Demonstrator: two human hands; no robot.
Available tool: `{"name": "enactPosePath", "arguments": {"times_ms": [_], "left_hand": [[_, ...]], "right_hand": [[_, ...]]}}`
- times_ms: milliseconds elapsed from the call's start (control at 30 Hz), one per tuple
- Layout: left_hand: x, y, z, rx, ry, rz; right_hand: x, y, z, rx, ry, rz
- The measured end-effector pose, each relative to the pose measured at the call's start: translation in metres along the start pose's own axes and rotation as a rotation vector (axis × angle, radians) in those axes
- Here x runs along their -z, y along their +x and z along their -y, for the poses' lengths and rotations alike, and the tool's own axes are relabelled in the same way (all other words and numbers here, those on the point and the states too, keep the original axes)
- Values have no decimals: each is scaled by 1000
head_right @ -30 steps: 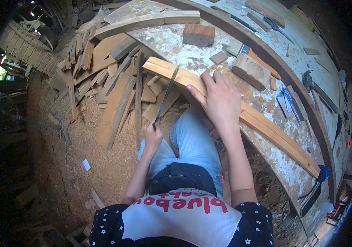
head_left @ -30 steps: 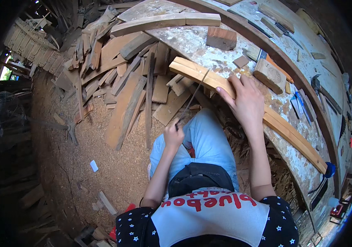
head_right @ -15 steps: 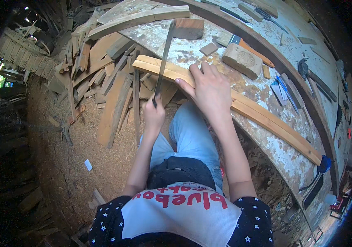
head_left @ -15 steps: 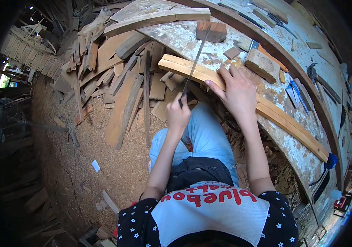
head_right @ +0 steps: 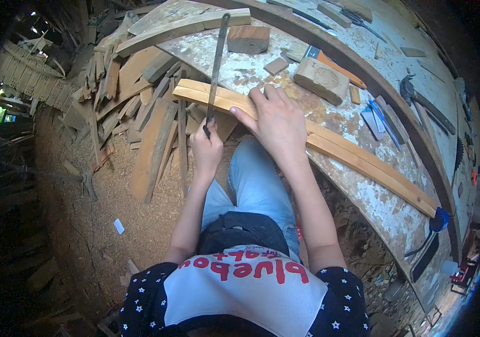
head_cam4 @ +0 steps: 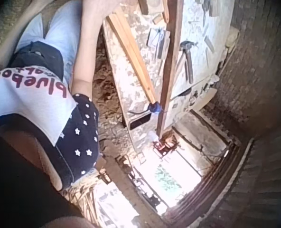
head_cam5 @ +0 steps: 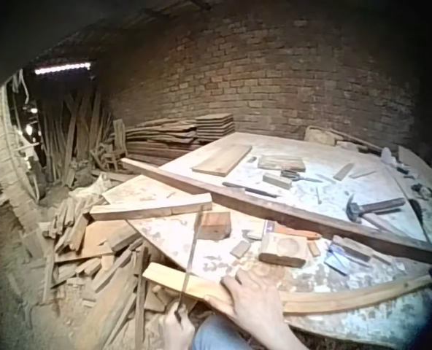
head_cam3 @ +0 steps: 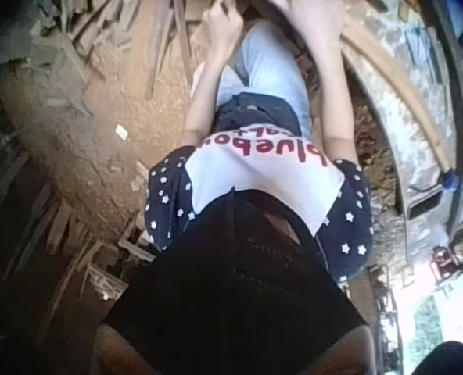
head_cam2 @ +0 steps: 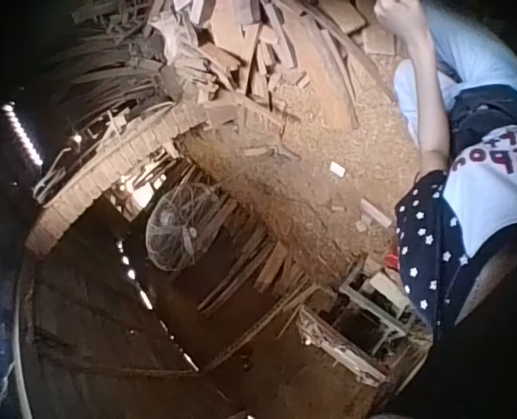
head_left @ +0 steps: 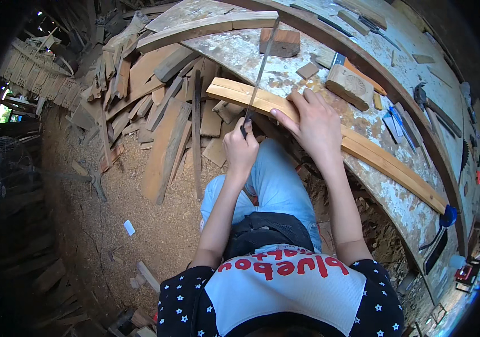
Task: Saw a piece of wood using a hand saw on a workbench.
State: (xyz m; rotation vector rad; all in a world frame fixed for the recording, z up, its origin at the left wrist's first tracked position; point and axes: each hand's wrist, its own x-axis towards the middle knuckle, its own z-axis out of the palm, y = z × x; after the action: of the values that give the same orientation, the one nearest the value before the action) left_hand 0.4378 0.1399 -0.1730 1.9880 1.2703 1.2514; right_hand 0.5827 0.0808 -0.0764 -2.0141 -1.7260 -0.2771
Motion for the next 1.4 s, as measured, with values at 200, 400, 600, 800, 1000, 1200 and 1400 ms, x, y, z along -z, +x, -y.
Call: {"name": "enactPosePath", "arguments": {"times_ms": [200, 400, 600, 800, 1000, 1200, 1400], "left_hand": [[0, -51, 72, -52, 16, -147], [-1, -33, 23, 77, -1, 32], [-9, -43, 64, 70, -2, 13], [-7, -64, 85, 167, -10, -10], [0, -68, 82, 168, 48, 64], [0, -84, 102, 153, -29, 89], [-7, -33, 47, 125, -63, 98]], "right_hand": [[1, 1, 3, -9, 2, 37], [0, 5, -3, -44, -49, -26], [1, 6, -2, -44, -64, 0], [-3, 7, -6, -43, -83, -43], [-3, 8, -6, -44, -122, -33], [-5, 8, -2, -10, -104, -72], [-3, 3, -6, 1, -108, -47]]}}
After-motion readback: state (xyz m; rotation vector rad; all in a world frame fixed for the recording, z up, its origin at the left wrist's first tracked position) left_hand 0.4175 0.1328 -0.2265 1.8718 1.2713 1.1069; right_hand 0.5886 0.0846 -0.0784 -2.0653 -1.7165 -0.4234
